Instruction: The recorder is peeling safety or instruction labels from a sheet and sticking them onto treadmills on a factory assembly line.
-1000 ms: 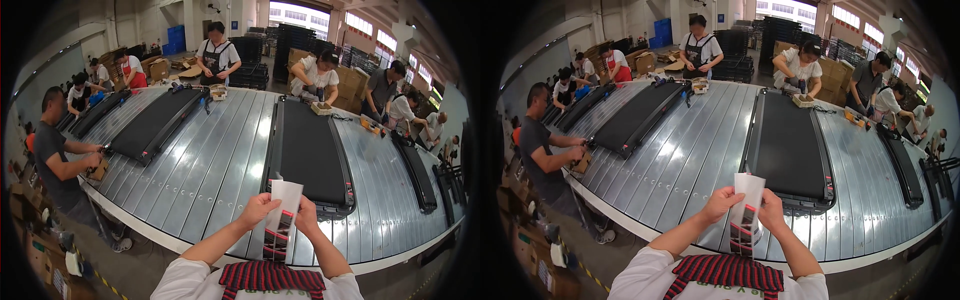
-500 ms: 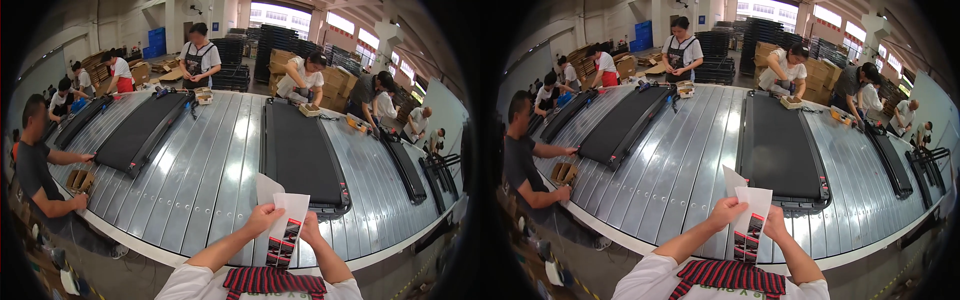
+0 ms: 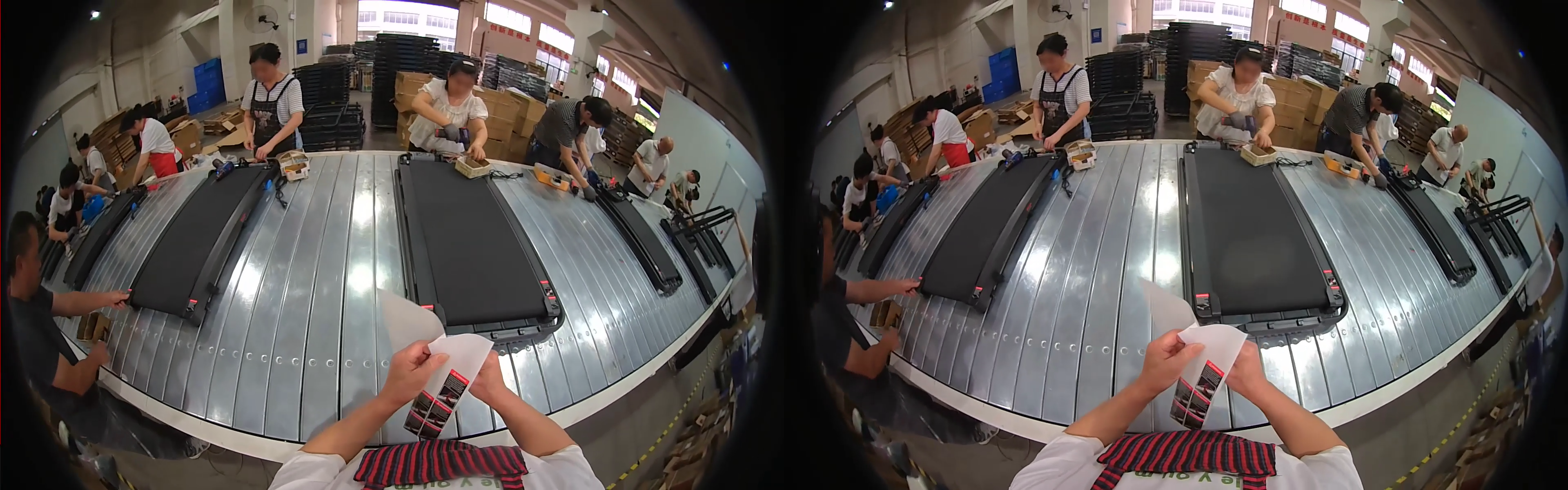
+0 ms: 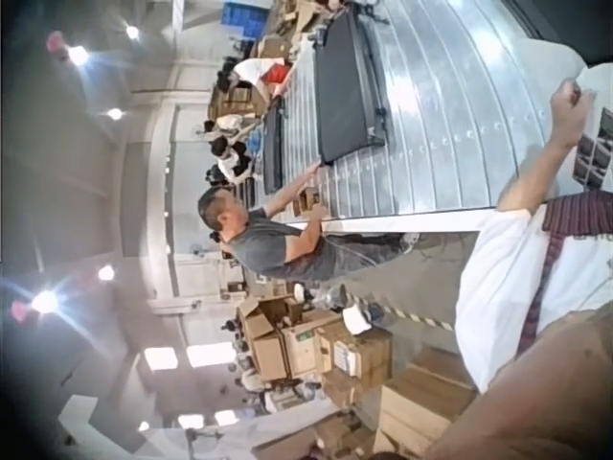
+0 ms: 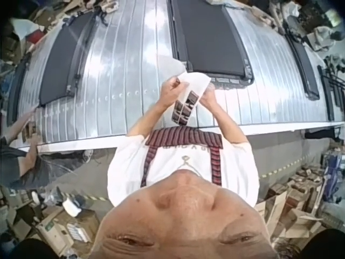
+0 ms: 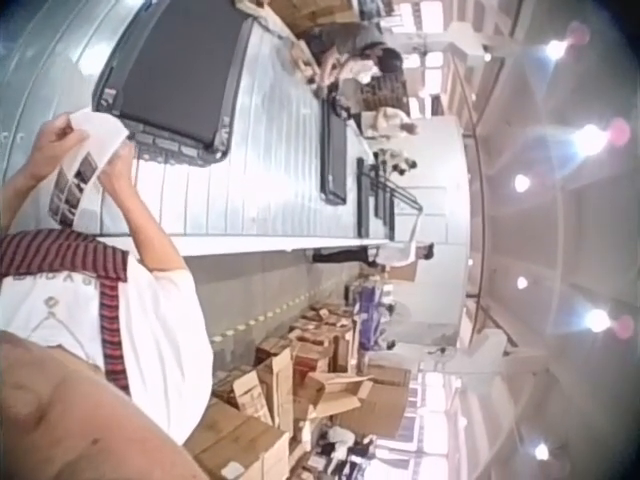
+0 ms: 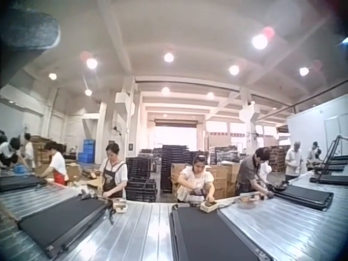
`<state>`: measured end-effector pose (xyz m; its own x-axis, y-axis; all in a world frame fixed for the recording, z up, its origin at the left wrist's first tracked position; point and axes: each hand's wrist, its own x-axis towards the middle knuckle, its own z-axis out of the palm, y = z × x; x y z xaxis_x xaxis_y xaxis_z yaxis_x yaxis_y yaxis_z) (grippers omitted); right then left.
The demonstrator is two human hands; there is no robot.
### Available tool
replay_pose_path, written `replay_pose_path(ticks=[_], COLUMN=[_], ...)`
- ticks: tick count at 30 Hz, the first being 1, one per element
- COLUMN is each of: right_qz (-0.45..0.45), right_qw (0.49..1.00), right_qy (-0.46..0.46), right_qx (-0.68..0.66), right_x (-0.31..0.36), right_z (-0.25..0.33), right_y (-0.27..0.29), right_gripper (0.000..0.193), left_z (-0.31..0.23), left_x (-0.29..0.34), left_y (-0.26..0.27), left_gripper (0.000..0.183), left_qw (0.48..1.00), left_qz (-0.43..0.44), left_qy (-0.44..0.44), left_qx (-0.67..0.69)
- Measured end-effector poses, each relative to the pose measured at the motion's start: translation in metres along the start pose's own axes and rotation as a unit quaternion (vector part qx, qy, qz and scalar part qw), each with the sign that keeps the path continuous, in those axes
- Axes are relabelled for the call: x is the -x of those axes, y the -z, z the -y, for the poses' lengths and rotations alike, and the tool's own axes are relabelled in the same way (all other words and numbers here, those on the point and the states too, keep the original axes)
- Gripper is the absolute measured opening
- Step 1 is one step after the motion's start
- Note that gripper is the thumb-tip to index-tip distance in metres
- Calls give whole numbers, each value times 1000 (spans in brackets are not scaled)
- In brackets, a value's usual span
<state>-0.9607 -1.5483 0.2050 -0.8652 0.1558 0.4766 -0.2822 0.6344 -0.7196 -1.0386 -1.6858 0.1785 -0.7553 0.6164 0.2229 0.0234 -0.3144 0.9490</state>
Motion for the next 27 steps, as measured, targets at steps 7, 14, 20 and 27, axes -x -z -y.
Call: replay_pose_path(ticks=[7, 14, 20, 27], right_qz=[47, 90, -19, -80], right_qw=[998, 986, 981, 905], right_qy=[15, -22, -82, -177], right_qx=[-50, -136, -177, -378], right_x=[-12, -14, 0, -17], right_z=[4, -6, -30, -38], right_y=[-17, -31, -22, 2], right_gripper=[21, 20, 14, 13], left_z=[-7, -17, -21, -12], left_x=[8, 22, 21, 22], left_y=[23, 23, 6, 29], left_gripper=[21, 19, 18, 16], left_qw=[999, 994, 981, 967], left_qz=[-25, -99, -132, -248], left_qy=[30, 37, 47, -54], left_qx=[-17, -16, -136, 31])
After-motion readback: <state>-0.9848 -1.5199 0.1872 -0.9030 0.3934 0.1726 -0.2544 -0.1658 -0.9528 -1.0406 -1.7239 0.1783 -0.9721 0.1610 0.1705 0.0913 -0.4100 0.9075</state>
